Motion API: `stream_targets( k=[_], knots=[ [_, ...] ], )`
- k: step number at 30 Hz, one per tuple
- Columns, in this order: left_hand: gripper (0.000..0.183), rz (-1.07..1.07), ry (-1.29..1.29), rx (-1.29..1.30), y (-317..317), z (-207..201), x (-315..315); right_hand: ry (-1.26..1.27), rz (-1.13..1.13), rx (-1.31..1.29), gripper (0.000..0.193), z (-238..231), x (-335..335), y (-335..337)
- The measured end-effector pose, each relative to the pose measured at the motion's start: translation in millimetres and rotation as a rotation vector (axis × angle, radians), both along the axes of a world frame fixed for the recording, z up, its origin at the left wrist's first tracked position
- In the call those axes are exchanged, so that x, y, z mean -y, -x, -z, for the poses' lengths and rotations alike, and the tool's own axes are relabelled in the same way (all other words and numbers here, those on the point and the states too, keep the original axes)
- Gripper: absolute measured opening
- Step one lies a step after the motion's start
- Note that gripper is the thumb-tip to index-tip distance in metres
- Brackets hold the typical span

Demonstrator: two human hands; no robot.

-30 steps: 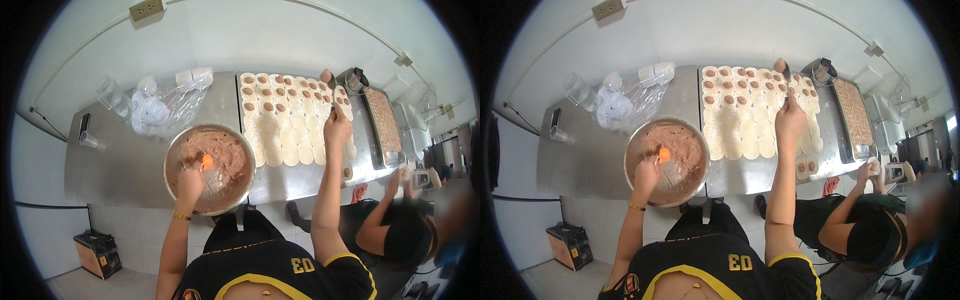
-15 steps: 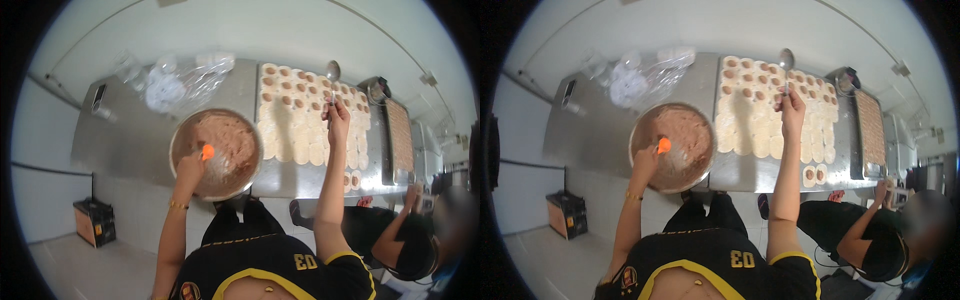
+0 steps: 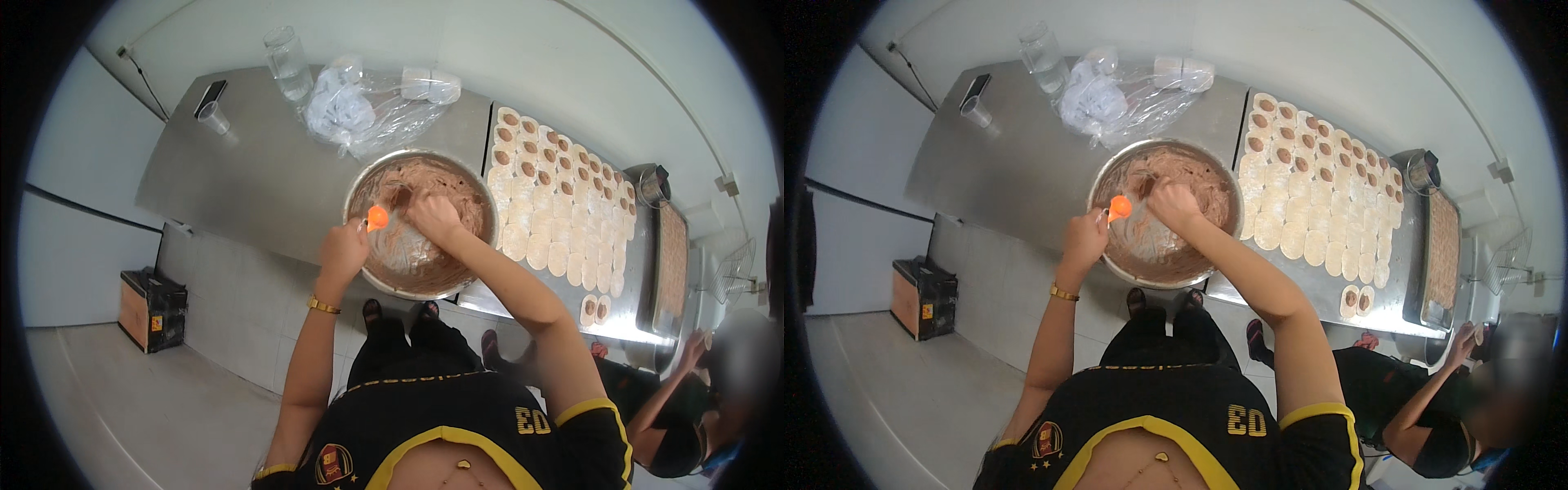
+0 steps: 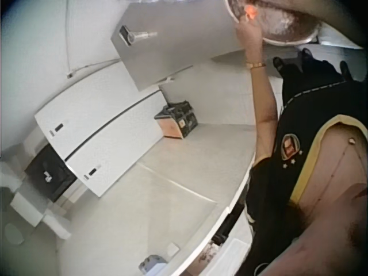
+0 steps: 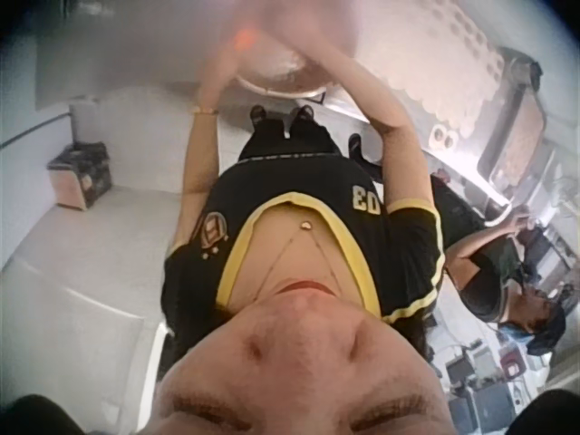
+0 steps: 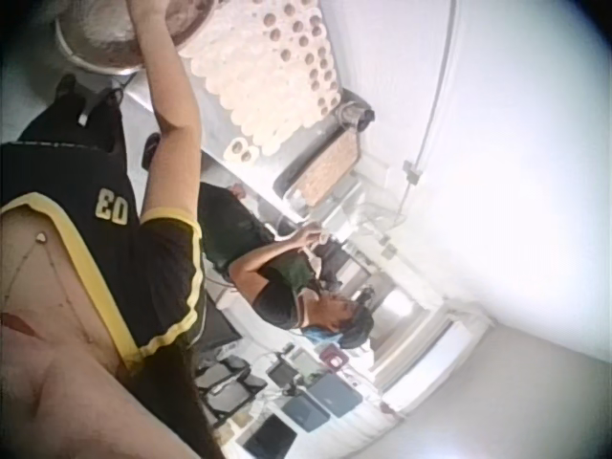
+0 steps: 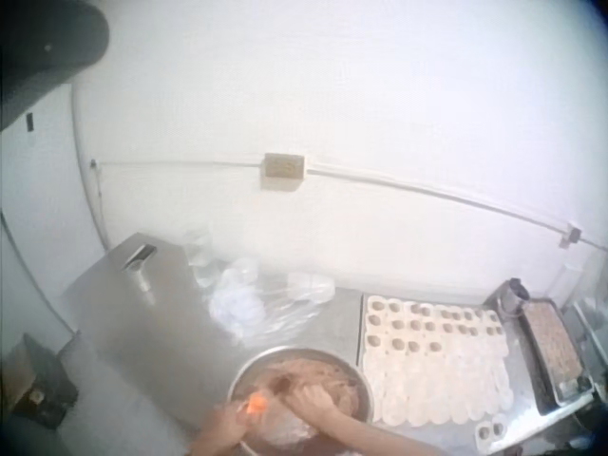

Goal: The person scoops a brown paste from a large metal bowl using an orange scoop and places it onto flat dough pieces arranged on a stainless steel table. A second person works nearby, also handling dough.

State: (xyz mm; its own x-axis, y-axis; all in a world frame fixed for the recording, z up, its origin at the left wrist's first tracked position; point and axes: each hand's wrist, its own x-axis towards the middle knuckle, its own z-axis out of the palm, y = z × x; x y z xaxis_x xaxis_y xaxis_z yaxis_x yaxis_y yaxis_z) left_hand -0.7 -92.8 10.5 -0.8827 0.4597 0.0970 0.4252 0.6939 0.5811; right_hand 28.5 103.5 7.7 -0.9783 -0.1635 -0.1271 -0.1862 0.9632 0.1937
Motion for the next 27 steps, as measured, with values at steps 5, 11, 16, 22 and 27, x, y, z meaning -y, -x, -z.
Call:
stream_targets(
  k=[5, 11, 16, 22, 27],
  knots=[
    [0.018, -0.056, -0.130, 0.010, -2.4, 4.9, 3.9, 0.165, 0.115, 0.079, 0.016, 9.8, 8.4, -16.7],
    [0.018, -0.066, -0.219, 0.061, 3.9, 8.2, 9.1, 0.618, 0.279, 0.229, 0.020, 38.8, -9.4, -33.2],
    [0.020, -0.056, -0.176, 0.067, 19.7, -5.2, 20.7, 1.130, 0.652, 0.153, 0.022, -2.8, -24.9, -59.2],
    [0.029, 0.029, -0.259, 0.488, 25.5, -23.8, -7.7, 0.286, 0.297, -0.365, 0.044, -49.5, 13.7, -83.1],
    [0.029, 0.045, -0.328, 0.557, 32.2, -20.9, -18.4, 0.180, 0.243, -0.440, 0.061, -36.3, 17.3, -106.7]
  ],
)
